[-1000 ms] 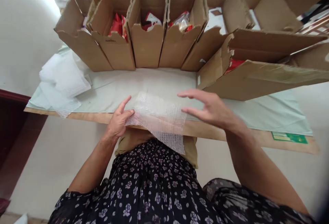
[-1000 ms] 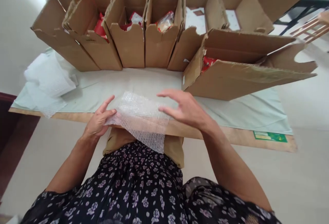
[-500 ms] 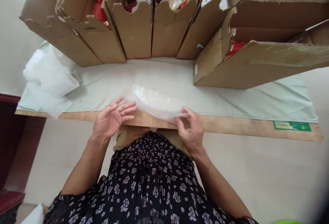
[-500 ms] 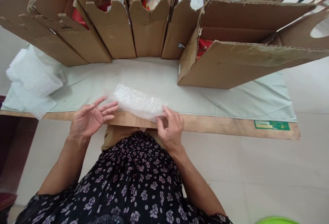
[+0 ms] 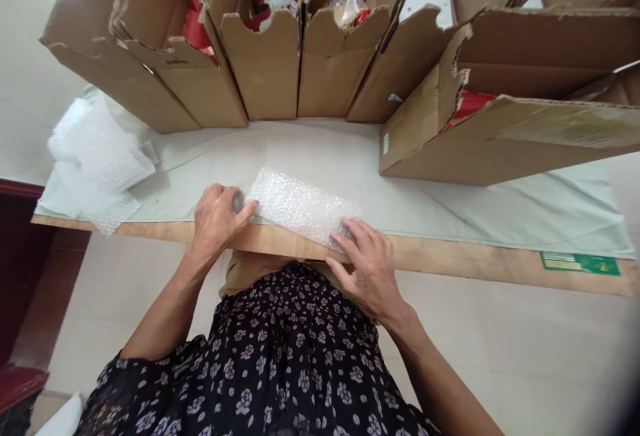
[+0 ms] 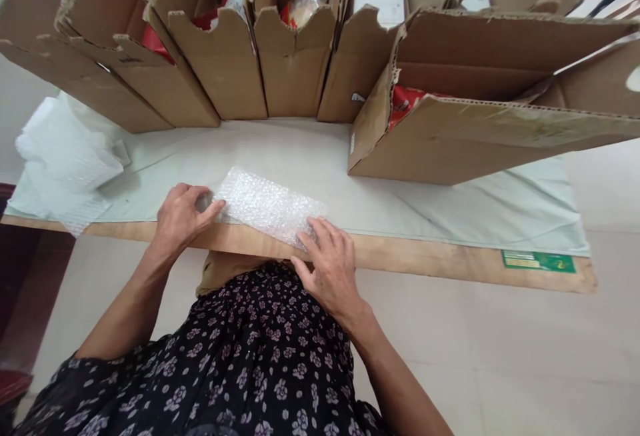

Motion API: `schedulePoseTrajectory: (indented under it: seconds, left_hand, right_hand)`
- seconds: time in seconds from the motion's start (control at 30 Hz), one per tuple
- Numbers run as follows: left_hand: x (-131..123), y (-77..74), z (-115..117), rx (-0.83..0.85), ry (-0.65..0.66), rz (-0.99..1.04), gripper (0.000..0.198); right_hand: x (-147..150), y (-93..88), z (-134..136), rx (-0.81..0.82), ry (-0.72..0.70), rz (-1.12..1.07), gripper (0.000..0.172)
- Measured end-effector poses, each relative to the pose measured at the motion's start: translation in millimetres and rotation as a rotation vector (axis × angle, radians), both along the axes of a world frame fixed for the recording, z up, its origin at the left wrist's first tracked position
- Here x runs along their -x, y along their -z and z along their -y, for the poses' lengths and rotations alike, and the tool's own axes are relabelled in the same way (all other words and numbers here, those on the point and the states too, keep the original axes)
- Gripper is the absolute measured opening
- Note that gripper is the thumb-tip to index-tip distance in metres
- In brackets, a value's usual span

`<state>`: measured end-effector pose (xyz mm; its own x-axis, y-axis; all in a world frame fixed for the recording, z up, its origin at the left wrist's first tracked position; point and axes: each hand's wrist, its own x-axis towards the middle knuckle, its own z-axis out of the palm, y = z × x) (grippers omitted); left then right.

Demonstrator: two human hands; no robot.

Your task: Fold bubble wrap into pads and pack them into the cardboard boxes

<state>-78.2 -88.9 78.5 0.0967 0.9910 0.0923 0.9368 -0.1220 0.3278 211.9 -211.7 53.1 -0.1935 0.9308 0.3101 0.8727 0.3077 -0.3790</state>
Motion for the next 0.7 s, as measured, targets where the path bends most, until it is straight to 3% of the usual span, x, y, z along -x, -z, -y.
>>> schedulePoseTrajectory:
  seconds: [0.1, 0.23, 0.43, 0.6, 0.7]
  left_hand:
    - [-7.3, 3.1, -7.3, 0.063, 0.062, 0.025, 0.017]
    - [-22.1, -8.0, -12.6, 0.096, 0.068, 0.090, 0.012]
    - [-30.6, -27.6, -35.6, 0.094, 0.049, 0.067, 0.018]
    - [-19.9, -24.4, -29.5, 0.310, 0.141, 0.155, 0.041]
    - [-28.3, -22.3, -27.2, 0.284, 0.192, 0.285, 0.042]
  right_hand:
    - [-2.4, 7.7, -1.7, -0.051, 0.022, 0.017, 0.020]
    - [3.5, 8.5, -0.4, -0.178, 0.071, -0.019, 0.014]
    - [29.3, 2.3, 9.5, -0.169, 0.098, -0.079, 0.017]
    - [44.9, 9.3, 15.6, -0.177, 0.081, -0.163, 0.014]
    - [50.8, 9.2, 15.3, -0.203, 0.057, -0.197, 0.015]
